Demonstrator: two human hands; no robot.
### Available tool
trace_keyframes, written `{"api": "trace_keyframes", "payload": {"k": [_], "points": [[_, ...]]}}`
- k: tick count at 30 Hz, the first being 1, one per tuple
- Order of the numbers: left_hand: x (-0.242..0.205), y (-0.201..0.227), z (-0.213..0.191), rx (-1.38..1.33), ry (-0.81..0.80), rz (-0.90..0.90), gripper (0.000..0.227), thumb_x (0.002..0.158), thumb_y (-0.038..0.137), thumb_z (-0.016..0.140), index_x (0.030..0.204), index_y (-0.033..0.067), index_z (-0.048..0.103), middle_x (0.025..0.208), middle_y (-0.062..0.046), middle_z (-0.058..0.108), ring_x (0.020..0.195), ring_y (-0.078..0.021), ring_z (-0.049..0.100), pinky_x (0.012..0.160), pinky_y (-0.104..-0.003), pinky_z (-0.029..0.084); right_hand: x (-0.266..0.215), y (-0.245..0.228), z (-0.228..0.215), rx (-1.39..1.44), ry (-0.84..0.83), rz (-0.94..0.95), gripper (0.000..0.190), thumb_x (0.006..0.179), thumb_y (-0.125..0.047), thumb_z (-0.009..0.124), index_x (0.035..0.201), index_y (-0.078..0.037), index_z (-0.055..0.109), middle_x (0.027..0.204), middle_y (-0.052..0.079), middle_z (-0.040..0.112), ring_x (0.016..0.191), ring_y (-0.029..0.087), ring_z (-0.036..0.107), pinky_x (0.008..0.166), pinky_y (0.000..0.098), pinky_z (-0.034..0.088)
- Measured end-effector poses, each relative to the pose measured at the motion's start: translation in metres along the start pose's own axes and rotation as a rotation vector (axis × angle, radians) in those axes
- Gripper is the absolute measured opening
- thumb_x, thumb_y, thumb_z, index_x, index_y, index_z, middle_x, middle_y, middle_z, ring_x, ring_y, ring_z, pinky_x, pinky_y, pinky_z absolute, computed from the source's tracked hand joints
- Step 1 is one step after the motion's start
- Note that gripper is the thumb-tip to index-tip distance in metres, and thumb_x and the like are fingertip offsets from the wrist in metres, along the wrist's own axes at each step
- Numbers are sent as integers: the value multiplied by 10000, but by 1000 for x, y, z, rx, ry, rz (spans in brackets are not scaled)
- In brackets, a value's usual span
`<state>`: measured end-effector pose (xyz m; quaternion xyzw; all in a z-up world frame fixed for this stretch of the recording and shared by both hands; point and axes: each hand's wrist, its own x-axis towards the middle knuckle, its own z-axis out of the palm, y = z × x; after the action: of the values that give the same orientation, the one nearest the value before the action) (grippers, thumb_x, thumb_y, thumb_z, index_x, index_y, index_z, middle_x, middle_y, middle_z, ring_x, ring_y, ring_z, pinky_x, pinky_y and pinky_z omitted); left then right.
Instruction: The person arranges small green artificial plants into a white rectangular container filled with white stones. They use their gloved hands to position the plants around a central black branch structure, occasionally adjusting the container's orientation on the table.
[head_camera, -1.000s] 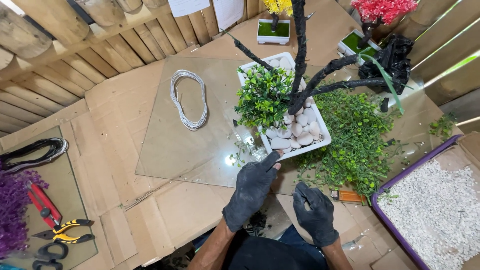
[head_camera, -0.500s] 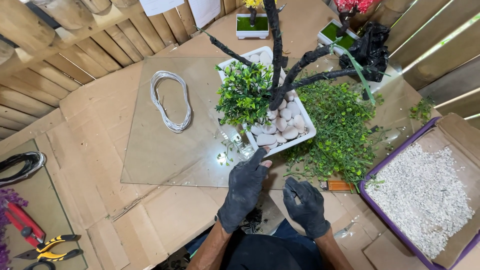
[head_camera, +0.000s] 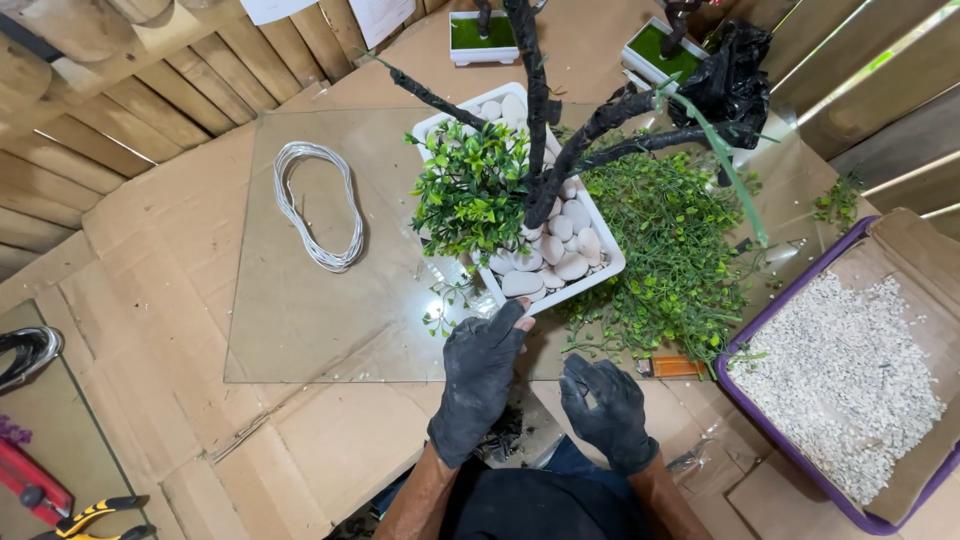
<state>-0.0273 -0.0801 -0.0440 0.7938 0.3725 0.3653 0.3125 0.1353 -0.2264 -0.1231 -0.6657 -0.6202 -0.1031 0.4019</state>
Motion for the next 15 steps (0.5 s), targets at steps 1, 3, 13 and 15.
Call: {"api": "trace_keyframes", "payload": {"k": [1,3,13,15], "points": [[1,2,0,1,-4,1,298,1024,272,632,1312,211,683,709,28,707,649,-173,664,668,-348,527,2,-1,-1,0,2,4,337,926,-233,761,1234,-105,713,1075,89,765,906,306,741,854,457,612],[2,5,-1,-97,-35,-100,298,1011,261,639,1297,195,693,704,7,699,651,-153,665,673,-319,538,7,-3,-3,3,-22,30,312,925,-248,742,1184,-75,739,1016,102,764,864,311,734,795,444,612],[4,11,-1,-116,7,-133,280,992,230,666,1267,200,714,699,16,670,601,-123,634,628,-275,535,-7,5,4,-41,-2,43,304,922,-307,746,1151,-107,747,1112,78,771,936,319,744,898,486,615],[5,9,-2,-34,6,-74,284,999,241,659,1275,195,703,691,36,693,632,-147,628,652,-316,531,-8,6,4,-63,10,1,331,924,-275,756,1205,-106,711,1159,73,760,940,320,741,933,504,618]]}}
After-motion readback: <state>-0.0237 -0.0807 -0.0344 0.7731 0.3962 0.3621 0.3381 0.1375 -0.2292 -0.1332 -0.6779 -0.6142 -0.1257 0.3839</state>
